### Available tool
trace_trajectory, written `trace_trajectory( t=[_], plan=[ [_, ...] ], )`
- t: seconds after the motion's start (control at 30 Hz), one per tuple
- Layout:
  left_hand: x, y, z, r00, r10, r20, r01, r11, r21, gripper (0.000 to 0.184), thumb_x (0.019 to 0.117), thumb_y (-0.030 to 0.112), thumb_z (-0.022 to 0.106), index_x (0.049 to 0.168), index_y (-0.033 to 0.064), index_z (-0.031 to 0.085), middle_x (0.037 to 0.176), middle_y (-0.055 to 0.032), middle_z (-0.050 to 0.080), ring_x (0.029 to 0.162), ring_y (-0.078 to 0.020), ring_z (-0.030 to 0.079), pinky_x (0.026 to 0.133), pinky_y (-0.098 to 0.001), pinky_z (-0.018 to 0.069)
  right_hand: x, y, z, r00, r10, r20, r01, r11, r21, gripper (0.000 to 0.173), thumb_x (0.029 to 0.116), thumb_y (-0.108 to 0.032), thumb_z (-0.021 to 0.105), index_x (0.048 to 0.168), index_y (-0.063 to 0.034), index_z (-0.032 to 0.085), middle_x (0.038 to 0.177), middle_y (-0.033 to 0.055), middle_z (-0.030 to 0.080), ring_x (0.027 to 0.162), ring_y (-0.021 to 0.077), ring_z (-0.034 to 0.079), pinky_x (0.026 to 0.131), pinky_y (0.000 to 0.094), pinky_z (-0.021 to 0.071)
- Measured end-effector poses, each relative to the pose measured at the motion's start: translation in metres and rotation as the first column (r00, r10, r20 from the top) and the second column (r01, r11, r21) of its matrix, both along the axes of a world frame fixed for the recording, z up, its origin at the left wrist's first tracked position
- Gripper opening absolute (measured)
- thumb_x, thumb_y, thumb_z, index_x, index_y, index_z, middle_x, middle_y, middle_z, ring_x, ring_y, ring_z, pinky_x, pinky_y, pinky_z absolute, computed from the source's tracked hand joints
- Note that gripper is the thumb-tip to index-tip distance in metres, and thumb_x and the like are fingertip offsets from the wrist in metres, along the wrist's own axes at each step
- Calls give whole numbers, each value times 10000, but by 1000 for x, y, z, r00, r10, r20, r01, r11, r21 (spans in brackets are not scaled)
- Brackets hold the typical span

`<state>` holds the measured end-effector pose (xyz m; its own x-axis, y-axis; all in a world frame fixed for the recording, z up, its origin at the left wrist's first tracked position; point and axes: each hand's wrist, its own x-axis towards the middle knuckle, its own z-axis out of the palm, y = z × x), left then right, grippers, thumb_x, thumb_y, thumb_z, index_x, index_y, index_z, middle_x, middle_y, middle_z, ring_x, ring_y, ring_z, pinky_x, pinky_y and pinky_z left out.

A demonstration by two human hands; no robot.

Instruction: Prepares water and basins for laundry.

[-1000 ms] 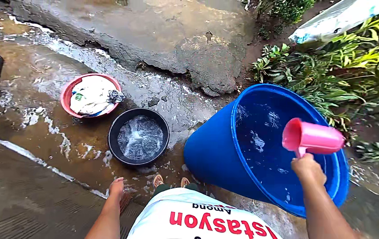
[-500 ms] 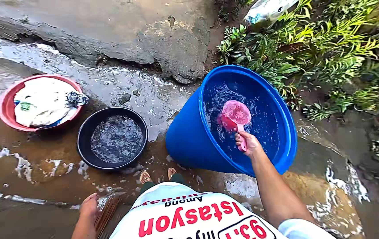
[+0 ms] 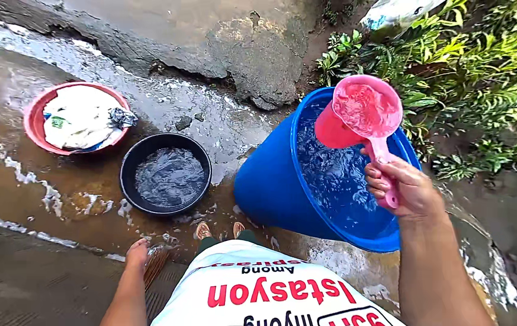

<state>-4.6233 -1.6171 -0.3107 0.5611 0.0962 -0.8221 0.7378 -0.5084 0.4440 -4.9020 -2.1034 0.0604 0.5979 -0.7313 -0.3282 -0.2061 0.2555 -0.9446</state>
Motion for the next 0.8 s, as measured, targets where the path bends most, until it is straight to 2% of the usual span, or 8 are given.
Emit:
trace_trajectory(
  t=[0.17, 0.23, 0.3, 0.4, 0.47, 0.53, 0.63, 0.8],
  plan=[
    [-10, 7, -1, 999, 17, -28, -17, 1000, 11, 403, 1098, 172, 453, 1469, 20, 496, 1454, -252, 526, 1272, -381, 559, 1014, -557, 471, 69, 21, 2, 972, 125, -199, -142, 987, -72, 222, 1079, -158, 412, 1242, -118, 558, 719, -47, 542, 472, 5, 472, 432, 144, 440],
    [-15, 13, -2, 999, 28, -35, -27, 999, 25, 405, 1090, 158, 470, 1467, 10, 495, 1450, -258, 530, 1278, -388, 556, 1024, -559, 466, 101, 29, -15, 936, 169, -310, -220, 966, -137, 177, 1079, -156, 465, 1225, -100, 548, 730, -28, 553, 484, 26, 494, 448, 173, 467],
    [-19, 17, -2, 998, 13, -56, -10, 999, 43, 403, 1091, 150, 462, 1471, 18, 496, 1454, -252, 528, 1269, -379, 559, 1021, -547, 469, 129, 35, -41, 867, 203, -456, -335, 914, -230, 253, 1067, -180, 526, 1293, -68, 518, 751, 7, 562, 506, 63, 519, 482, 230, 496],
    [-22, 19, -1, 997, 17, -72, -15, 999, 34, 408, 1105, 154, 416, 1485, 18, 480, 1478, -258, 501, 1285, -387, 550, 1038, -552, 466, 169, 43, -77, 723, 197, -662, -517, 790, -330, 392, 1062, -242, 554, 1377, -15, 503, 872, 151, 625, 613, 230, 584, 588, 435, 532],
    [-22, 20, 0, 997, 38, -70, -35, 999, 35, 404, 1100, 144, 424, 1479, 19, 485, 1473, -252, 508, 1297, -381, 547, 1041, -548, 467, 195, 48, -92, 622, 154, -768, -618, 699, -360, 429, 1053, -240, 556, 1397, 10, 500, 1042, 259, 666, 841, 396, 673, 759, 611, 544],
    [-22, 21, 1, 995, 67, -68, -65, 997, 37, 404, 1087, 126, 436, 1473, 22, 492, 1461, -243, 522, 1300, -375, 545, 1042, -548, 465, 217, 57, -102, 536, 94, -839, -688, 624, -370, 425, 1049, -235, 554, 1395, 6, 500, 1152, 319, 651, 1058, 511, 649, 865, 718, 486],
    [-18, 20, 1, 996, 66, -66, -63, 997, 49, 400, 1083, 131, 440, 1467, 40, 505, 1438, -227, 539, 1260, -355, 564, 1019, -536, 479, 239, 73, -112, 441, 18, -897, -788, 487, -377, 392, 1050, -217, 526, 1380, -9, 496, 1109, 320, 671, 1045, 535, 661, 810, 725, 493],
    [-7, 18, -2, 997, 63, -52, -61, 997, 40, 400, 1078, 124, 459, 1466, 39, 505, 1438, -229, 537, 1254, -352, 566, 1011, -534, 481, 256, 90, -131, 425, -72, -902, -875, 223, -430, 367, 1056, -104, 431, 1404, 0, 484, 1129, 300, 662, 973, 494, 695, 739, 646, 543]
  ],
)
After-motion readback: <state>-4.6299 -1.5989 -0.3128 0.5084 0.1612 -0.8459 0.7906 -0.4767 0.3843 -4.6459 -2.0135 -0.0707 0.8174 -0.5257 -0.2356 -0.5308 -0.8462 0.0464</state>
